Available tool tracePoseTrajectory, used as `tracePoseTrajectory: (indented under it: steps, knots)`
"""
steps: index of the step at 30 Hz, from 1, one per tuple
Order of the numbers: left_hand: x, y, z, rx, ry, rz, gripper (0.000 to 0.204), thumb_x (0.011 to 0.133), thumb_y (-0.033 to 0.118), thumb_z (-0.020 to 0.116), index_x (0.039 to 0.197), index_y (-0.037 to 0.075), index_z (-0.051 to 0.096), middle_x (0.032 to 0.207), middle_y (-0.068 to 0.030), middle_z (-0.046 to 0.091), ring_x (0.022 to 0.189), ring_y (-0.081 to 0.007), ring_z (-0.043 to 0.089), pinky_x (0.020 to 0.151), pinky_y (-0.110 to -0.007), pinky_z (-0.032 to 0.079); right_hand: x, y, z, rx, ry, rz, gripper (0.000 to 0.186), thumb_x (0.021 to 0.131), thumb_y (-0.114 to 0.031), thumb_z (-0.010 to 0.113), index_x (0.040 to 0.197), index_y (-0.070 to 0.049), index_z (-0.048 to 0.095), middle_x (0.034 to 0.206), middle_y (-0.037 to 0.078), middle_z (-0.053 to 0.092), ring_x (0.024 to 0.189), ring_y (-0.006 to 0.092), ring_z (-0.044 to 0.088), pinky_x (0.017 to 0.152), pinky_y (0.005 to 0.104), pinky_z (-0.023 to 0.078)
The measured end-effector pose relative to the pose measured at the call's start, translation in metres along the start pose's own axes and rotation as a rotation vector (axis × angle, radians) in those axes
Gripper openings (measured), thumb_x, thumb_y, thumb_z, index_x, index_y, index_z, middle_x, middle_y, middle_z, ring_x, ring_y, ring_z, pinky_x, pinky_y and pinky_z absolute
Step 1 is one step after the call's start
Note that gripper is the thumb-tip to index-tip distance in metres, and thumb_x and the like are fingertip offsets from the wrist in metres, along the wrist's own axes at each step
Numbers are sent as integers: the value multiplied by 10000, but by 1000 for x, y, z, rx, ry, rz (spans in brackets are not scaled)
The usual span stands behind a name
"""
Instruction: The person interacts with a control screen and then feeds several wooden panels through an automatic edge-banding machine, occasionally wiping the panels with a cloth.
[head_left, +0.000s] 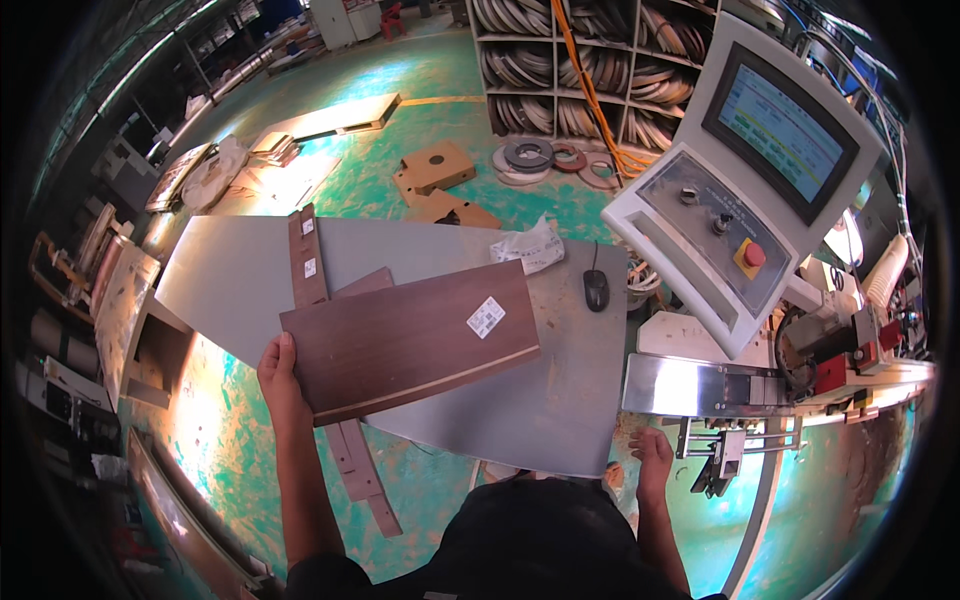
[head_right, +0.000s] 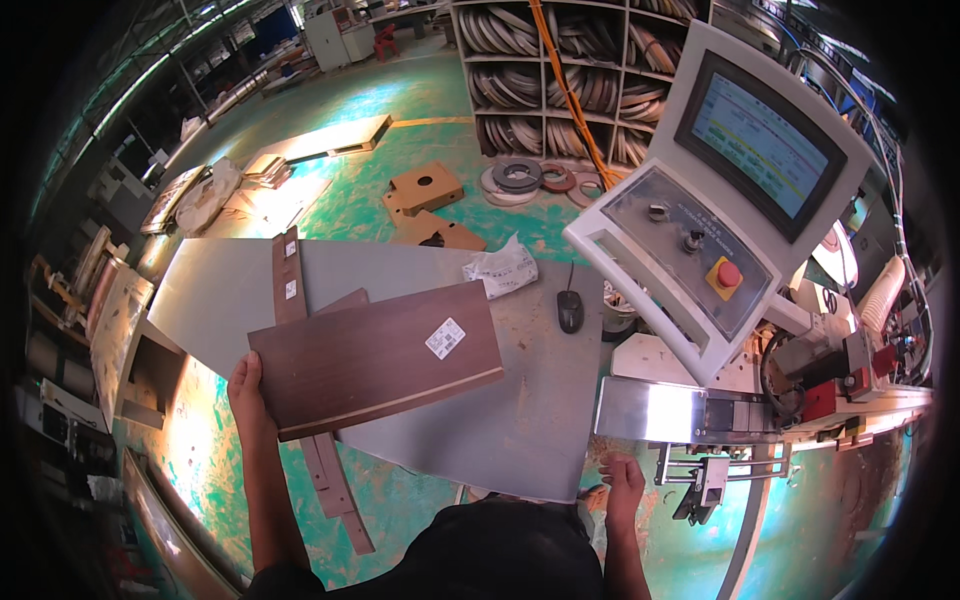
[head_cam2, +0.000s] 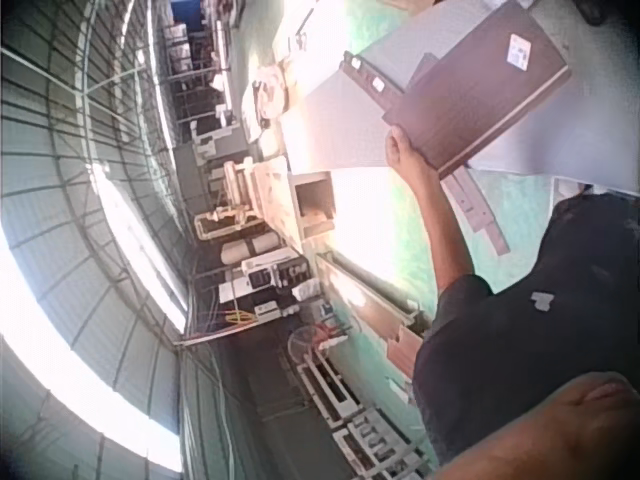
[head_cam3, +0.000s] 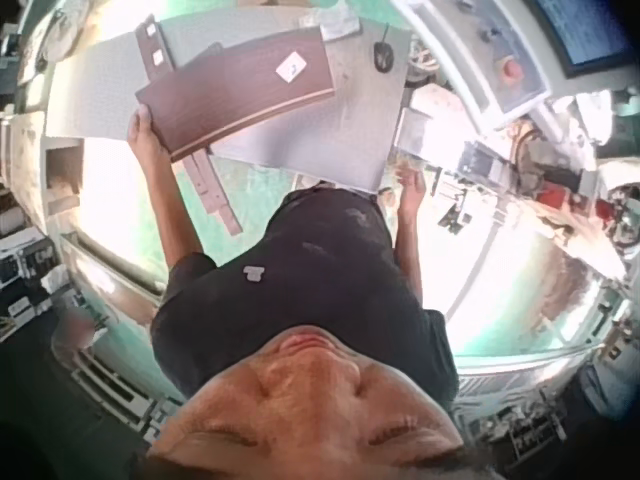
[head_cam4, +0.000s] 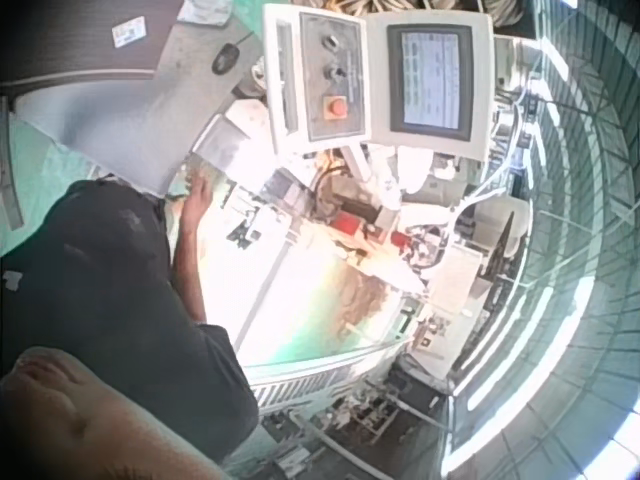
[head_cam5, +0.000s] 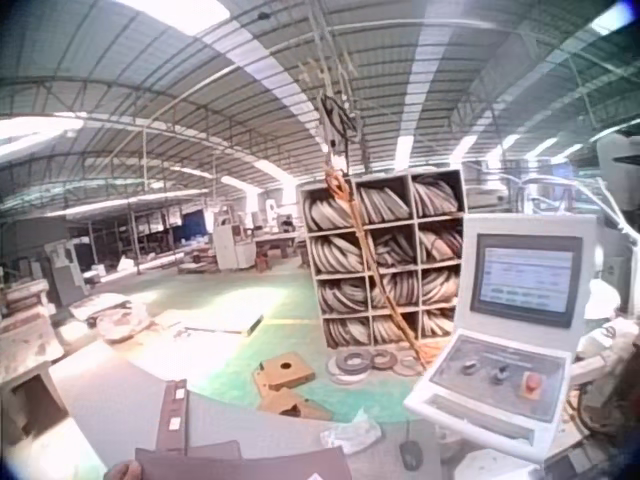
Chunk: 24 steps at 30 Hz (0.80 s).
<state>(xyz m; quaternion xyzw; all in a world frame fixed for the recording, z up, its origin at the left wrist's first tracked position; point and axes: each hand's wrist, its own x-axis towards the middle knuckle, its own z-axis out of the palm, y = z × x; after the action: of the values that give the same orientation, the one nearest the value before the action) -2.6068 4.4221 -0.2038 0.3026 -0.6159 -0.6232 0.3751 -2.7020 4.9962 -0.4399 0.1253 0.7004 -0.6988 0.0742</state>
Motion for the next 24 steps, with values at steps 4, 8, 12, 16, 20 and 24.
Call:
tracePoseTrajectory:
  steps: [4,8,12,16,20,24]
  knots:
    - [-46,-93,31,-25,-173,-234,261,1112,303,700,1103,45,740,1048,36,728,991,-69,621,937,-275,484,-26,-44,44,388,-546,360,551,1168,-428,571,1504,9,566,1404,152,688,1334,260,651,1133,420,531]
    - [-108,-142,121,-106,-304,-459,314,1091,330,740,1133,19,736,1058,24,709,998,-102,619,946,-292,483,-46,-36,49,723,-468,450,519,1129,-358,662,1525,-59,509,1478,111,636,1438,279,582,1203,482,463]
    - [-157,-201,178,-118,-464,-515,316,1106,343,721,1169,33,720,1049,8,712,981,-110,625,914,-301,500,-35,-31,23,735,-82,451,480,1080,-250,743,1488,-108,534,1437,56,648,1418,264,591,1191,496,465]
    - [-185,-235,217,56,-717,-453,347,1116,304,696,1320,30,635,1124,-59,718,1014,-164,659,912,-333,535,-10,7,-25,686,147,365,392,1074,-259,749,1406,-95,621,1310,54,730,1211,234,709,1115,423,538]
    - [-208,-232,233,309,-932,92,495,1060,200,699,1461,-32,522,1360,-225,653,1251,-373,660,1094,-453,515,18,35,-67,637,265,316,464,1058,-273,767,1454,-89,608,1403,81,693,1298,255,670,1161,468,511]
    - [-216,-212,233,524,-1067,556,541,1002,147,695,1476,-53,526,1466,-331,554,1372,-532,546,1181,-546,449,50,45,-100,721,326,185,461,1046,-321,787,1408,-87,622,1365,65,696,1289,256,674,1146,476,523]
